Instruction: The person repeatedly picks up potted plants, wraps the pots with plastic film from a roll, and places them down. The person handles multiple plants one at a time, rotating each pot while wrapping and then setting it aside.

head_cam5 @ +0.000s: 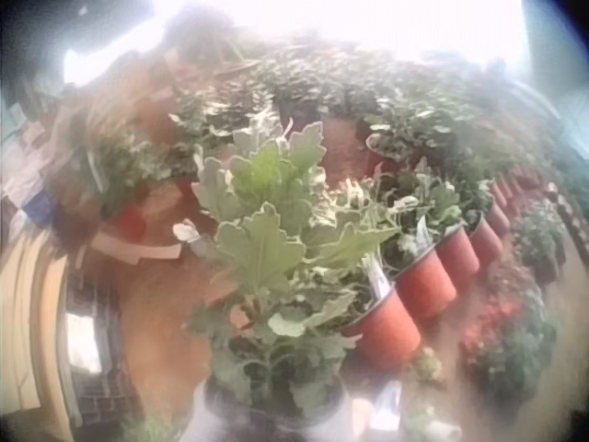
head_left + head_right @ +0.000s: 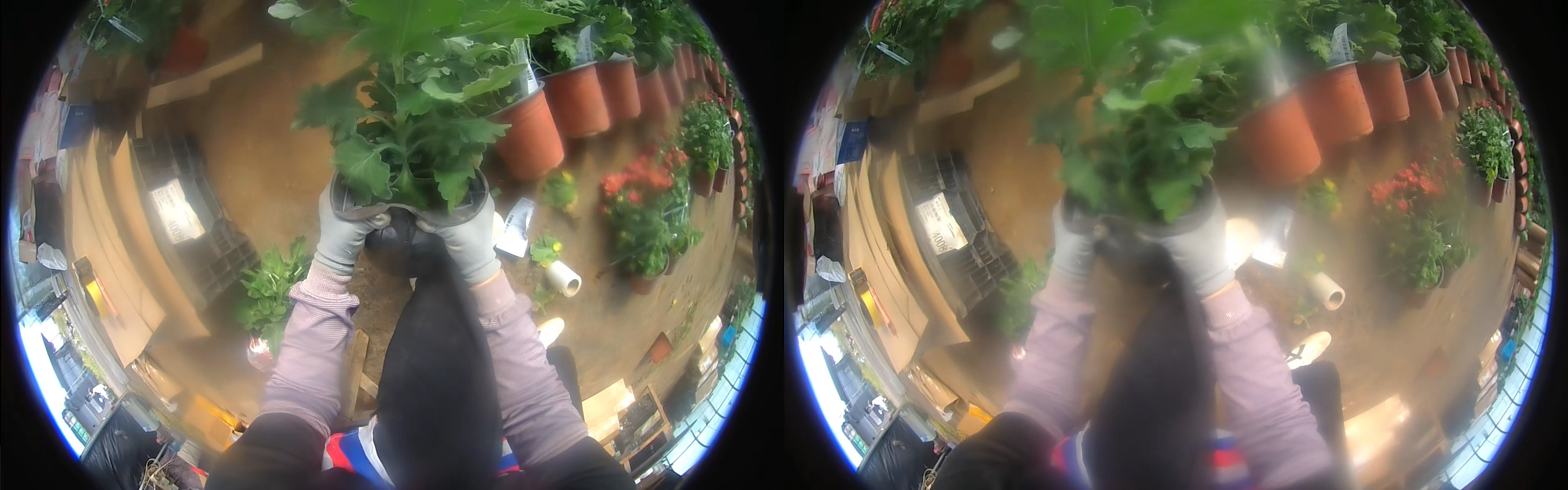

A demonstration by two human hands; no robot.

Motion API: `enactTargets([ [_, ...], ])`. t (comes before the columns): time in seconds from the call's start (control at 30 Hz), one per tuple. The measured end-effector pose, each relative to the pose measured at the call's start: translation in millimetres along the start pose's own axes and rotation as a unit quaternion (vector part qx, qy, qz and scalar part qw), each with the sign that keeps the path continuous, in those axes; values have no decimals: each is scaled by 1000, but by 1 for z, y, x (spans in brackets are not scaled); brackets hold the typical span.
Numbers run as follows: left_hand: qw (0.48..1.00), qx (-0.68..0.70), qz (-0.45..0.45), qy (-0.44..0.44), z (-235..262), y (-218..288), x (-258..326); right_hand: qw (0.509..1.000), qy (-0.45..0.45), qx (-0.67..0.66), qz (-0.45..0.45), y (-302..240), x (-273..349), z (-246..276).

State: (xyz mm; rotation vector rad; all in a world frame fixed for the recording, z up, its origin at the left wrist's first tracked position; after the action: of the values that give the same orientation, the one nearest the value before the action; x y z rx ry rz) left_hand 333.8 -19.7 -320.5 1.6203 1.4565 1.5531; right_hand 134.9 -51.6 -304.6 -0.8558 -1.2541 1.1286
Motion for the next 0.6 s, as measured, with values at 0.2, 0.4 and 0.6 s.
enactTargets([
  [0.2, 997, 18, -56, -56, -7, 8, -3, 988, -10, 95, 118, -52, 15, 6],
  [0.4, 986, 129, -33, -96, -21, -18, -4, 975, -100, 20, 199, -64, 22, 33],
  [0.6, 971, 206, -29, -120, -29, -20, 2, 962, 41, 220, 153, -63, 21, 39],
])
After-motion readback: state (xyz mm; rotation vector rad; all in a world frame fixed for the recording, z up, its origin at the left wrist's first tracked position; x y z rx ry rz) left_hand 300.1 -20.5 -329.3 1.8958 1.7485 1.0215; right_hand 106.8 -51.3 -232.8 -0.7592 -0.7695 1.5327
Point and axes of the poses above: each hand's wrist, its own x-axis away from the middle knuckle, its own z-axis out of the back of the hand, y = z × x, the point moved 4 cm from there along -x, towards the middle knuckle, and after that the axes turned 8 degrees about x, right-handed, at the moved point
